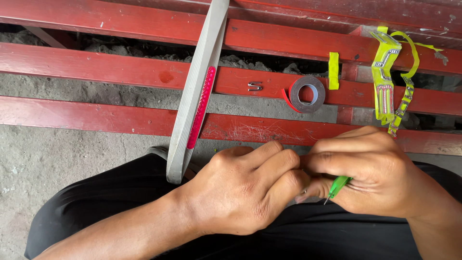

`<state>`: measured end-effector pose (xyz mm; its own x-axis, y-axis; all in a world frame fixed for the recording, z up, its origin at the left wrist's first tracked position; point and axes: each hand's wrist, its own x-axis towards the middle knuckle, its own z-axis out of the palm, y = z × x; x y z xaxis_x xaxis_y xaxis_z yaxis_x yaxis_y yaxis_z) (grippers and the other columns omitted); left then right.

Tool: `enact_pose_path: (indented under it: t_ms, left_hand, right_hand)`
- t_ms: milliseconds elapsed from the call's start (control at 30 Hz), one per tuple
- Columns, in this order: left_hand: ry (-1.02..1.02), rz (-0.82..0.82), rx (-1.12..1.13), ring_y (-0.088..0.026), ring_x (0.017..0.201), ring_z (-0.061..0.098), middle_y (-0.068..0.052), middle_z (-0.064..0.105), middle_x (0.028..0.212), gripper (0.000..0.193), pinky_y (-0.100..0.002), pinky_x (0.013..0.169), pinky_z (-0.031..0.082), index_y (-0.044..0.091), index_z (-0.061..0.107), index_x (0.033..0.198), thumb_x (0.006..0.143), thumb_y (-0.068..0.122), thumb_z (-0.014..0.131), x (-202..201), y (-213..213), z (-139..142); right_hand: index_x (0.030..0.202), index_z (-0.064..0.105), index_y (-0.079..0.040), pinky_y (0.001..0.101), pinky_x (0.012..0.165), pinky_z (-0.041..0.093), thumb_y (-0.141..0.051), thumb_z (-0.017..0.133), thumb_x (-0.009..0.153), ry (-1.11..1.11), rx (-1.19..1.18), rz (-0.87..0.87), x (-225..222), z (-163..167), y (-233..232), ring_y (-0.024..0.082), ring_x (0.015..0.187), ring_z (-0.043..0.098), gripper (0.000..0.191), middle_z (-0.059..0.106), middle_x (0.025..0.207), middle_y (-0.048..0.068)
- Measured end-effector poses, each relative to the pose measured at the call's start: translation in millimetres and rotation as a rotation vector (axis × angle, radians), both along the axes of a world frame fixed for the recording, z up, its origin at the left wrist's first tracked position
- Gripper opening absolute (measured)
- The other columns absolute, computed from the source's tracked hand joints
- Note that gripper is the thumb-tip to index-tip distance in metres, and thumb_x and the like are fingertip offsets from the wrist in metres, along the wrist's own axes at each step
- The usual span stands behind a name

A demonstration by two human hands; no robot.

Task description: The person sits on the ground applying red reflective tape to small chrome letter emblems. They hold a letter in one hand and a green utility knife in the other, cutting and pressing the tape over the letter faces, then set finished letters on the red slatted frame and pick up the next letter.

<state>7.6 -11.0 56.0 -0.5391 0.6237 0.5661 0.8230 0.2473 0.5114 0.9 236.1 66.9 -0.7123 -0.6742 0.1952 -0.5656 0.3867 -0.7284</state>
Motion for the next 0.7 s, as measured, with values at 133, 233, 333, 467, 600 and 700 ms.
enact_pose_path:
  t_ms: [133,233,333,467,600,700]
  left_hand:
    - [-0.126,-0.086,0.007,-0.02,0.085,0.061,-0.007,0.056,0.1,0.014,-0.034,0.059,0.052,0.006,0.057,0.102,0.098,0.014,0.069,6.0,-1.5,-0.9]
    - [-0.17,-0.091,0.004,-0.022,0.088,0.062,-0.008,0.06,0.102,0.016,-0.035,0.061,0.052,0.006,0.058,0.101,0.094,0.014,0.069,8.1,-2.7,1.6]
    - [-0.199,-0.049,0.005,-0.024,0.084,0.061,-0.008,0.063,0.097,0.018,-0.035,0.059,0.053,0.004,0.062,0.099,0.091,0.019,0.07,4.4,-8.7,3.1]
    - [-0.181,-0.005,0.013,-0.021,0.086,0.062,-0.003,0.065,0.094,0.025,-0.034,0.062,0.055,0.007,0.064,0.093,0.097,0.03,0.073,4.0,-11.1,3.3]
    - [-0.182,0.019,0.05,-0.019,0.089,0.063,0.0,0.065,0.099,0.021,-0.033,0.063,0.054,0.012,0.066,0.099,0.097,0.028,0.079,2.9,-14.1,5.7]
    - [-0.164,0.063,0.131,-0.018,0.082,0.064,0.0,0.065,0.095,0.019,-0.033,0.058,0.054,0.01,0.067,0.097,0.092,0.02,0.082,1.2,-18.6,13.1]
  right_hand:
    - [0.107,0.077,-0.002,0.0251,0.049,0.046,-0.01,0.087,0.071,0.013,0.031,-0.115,-9.9,2.9,8.9,0.012,0.059,0.065,0.038,0.072,0.078,0.006]
    - [0.11,0.076,-0.004,0.02,0.05,0.048,-0.023,0.087,0.076,-0.118,-0.097,-0.154,-15.1,10.0,20.1,0.008,0.064,0.065,0.041,0.072,0.076,0.002]
    - [0.11,0.075,-0.003,0.0197,0.056,0.049,-0.033,0.085,0.078,-0.131,-0.215,-0.155,-12.2,8.2,23.8,0.007,0.065,0.064,0.045,0.071,0.077,0.002]
    - [0.108,0.076,-0.001,0.0196,0.055,0.049,-0.041,0.086,0.078,-0.245,-0.288,-0.16,-8.7,1.0,25.0,0.007,0.062,0.065,0.051,0.07,0.074,0.003]
    - [0.108,0.074,0.0,0.0225,0.058,0.051,-0.044,0.083,0.082,-0.337,-0.321,-0.123,-7.8,-4.8,25.0,0.009,0.064,0.067,0.052,0.071,0.074,0.004]
    - [0.111,0.074,0.002,0.0241,0.057,0.055,-0.042,0.082,0.087,-0.451,-0.398,-0.095,-5.3,-12.3,20.4,0.011,0.063,0.07,0.051,0.072,0.074,0.004]
